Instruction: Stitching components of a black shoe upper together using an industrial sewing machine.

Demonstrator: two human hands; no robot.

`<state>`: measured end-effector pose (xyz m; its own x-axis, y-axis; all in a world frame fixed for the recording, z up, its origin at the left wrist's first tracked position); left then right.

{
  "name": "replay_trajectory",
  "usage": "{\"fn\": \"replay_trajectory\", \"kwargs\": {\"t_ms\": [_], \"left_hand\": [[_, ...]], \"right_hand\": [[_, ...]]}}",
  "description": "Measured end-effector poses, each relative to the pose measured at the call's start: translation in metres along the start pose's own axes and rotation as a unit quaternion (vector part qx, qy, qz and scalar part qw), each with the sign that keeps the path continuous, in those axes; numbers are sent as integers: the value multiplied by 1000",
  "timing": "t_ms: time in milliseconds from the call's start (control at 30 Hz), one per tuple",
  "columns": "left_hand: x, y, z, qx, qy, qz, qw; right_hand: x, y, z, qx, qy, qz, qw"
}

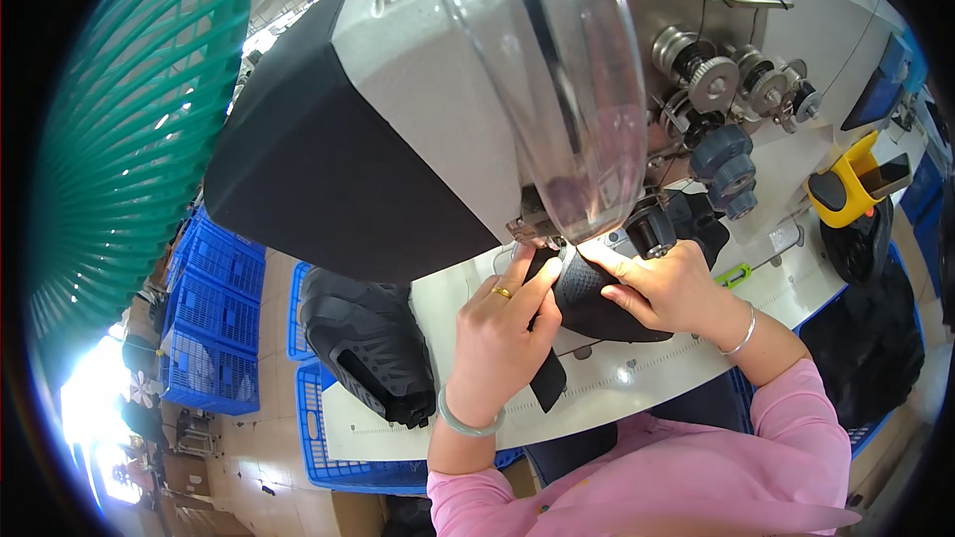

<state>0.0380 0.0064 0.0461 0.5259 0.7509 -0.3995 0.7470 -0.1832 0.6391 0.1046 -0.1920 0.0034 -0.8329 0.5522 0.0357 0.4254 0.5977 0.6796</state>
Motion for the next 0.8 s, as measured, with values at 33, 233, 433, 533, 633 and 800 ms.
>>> {"fn": "replay_trajectory", "kwargs": {"t_ms": [33, 233, 433, 533, 633, 800], "left_hand": [[0, 0, 1, 3, 10, -2, 1000], [-1, -1, 6, -9, 52, 20, 998], [1, -1, 8, -9, 61, 26, 998], [0, -1, 8, -13, 62, 26, 998], [-5, -4, 9, -17, 67, 31, 997], [1, -8, -5, 22, 6, 27, 999]], "right_hand": [[0, 0, -1, 8, -1, -1, 1000], [1, 7, -8, 12, -3, -11, 1000], [-1, 12, -12, 40, -7, -16, 999], [-5, 13, -13, 42, -11, -22, 999], [-15, 20, -14, 31, 5, -39, 999], [-34, 27, -20, 36, 95, -45, 994]]}}
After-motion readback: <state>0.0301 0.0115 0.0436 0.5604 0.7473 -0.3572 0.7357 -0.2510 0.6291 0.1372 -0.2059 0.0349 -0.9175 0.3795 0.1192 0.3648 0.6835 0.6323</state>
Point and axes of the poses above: each hand's wrist, its own y-axis towards the middle knuckle, its own z-axis out of the palm, x = y × z, the point moved 2 cm from there along y, towards the middle knuckle, and after that the axes turned 6 degrees about -y, right-handed, at the moved point
